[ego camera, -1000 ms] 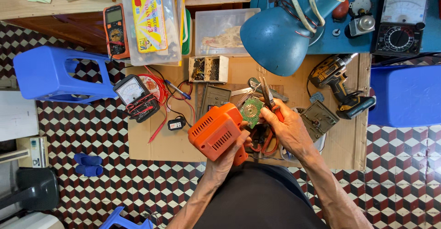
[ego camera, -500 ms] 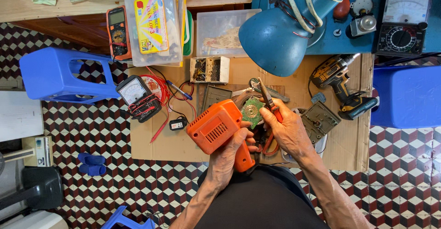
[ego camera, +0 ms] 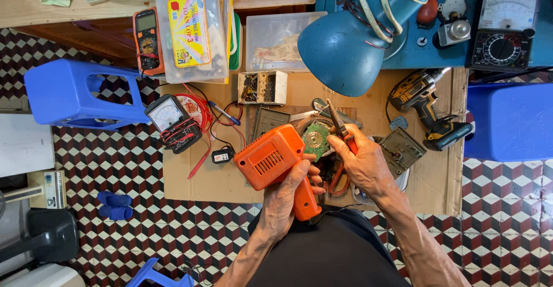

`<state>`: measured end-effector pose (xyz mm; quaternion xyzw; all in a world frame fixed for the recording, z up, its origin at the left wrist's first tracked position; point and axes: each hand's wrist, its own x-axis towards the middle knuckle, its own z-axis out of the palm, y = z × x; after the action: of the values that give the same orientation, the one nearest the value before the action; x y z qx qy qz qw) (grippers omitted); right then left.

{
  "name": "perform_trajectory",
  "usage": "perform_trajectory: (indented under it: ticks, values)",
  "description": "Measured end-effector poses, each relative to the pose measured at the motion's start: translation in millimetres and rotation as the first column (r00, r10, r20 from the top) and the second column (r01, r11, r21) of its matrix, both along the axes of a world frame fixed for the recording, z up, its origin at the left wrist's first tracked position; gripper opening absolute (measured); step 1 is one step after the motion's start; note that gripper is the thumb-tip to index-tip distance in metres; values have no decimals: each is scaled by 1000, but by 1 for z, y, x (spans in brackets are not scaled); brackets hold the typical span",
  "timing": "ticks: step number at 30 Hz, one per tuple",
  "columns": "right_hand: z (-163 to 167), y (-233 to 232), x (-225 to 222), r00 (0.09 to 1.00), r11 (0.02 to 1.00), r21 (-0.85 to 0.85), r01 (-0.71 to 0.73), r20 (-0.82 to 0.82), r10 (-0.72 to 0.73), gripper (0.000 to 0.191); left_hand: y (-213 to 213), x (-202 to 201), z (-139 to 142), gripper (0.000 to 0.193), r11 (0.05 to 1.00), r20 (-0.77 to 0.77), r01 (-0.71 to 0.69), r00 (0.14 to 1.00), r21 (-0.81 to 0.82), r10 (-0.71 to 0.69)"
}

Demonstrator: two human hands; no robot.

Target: The person holds a green circuit board and uses a heat gun to apply heat to specific components while manipulating the board with pliers. The person rotates the board to access different areas and continues heating the components.

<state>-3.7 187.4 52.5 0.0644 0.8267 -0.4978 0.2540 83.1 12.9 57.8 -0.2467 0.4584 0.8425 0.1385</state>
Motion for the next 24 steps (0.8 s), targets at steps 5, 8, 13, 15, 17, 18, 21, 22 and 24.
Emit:
perform_trajectory:
  ticks: [5, 8, 13, 15, 17, 18, 21, 22, 24]
  values:
    - [3, 4, 0, 1000, 999, 15, -30, 10, 30, 36, -3, 1, 2, 60, 1000, -7, 8, 1000, -5, -8]
    - [2, 6, -1, 995, 997, 69, -40, 96, 33, 37, -2, 2, 6, 59, 1000, -7, 7, 1000, 24, -7]
    - [-4, 6, 1, 1000, 993, -119, -13, -24, 10, 35, -2, 1, 12, 57, 998, 48, -3, 999, 70, -1]
    - [-7, 5, 2, 998, 992, -122, 18, -60, -26, 34, -2, 0, 14, 56, 994, 51, -10, 999, 104, 5]
    - [-9, 1, 4, 997, 996, -61, 58, -40, -61, 36, -2, 0, 16, 56, 981, 91, -27, 996, 193, 10]
    - [-11, -1, 3, 997, 996, -68, 64, -42, -67, 36, -2, -1, 17, 56, 971, 111, -36, 994, 237, 10]
    - [-14, -6, 4, 994, 990, -104, 92, -47, -97, 36, 0, -2, 20, 54, 926, 177, -114, 983, 361, 53]
    - [-16, -8, 5, 992, 986, -129, 108, -47, -114, 36, 1, -2, 21, 53, 906, 214, -154, 974, 393, 73]
    - [-19, -11, 6, 989, 979, -160, 123, -59, -134, 35, 2, -4, 24, 49, 861, 289, -235, 951, 452, 108]
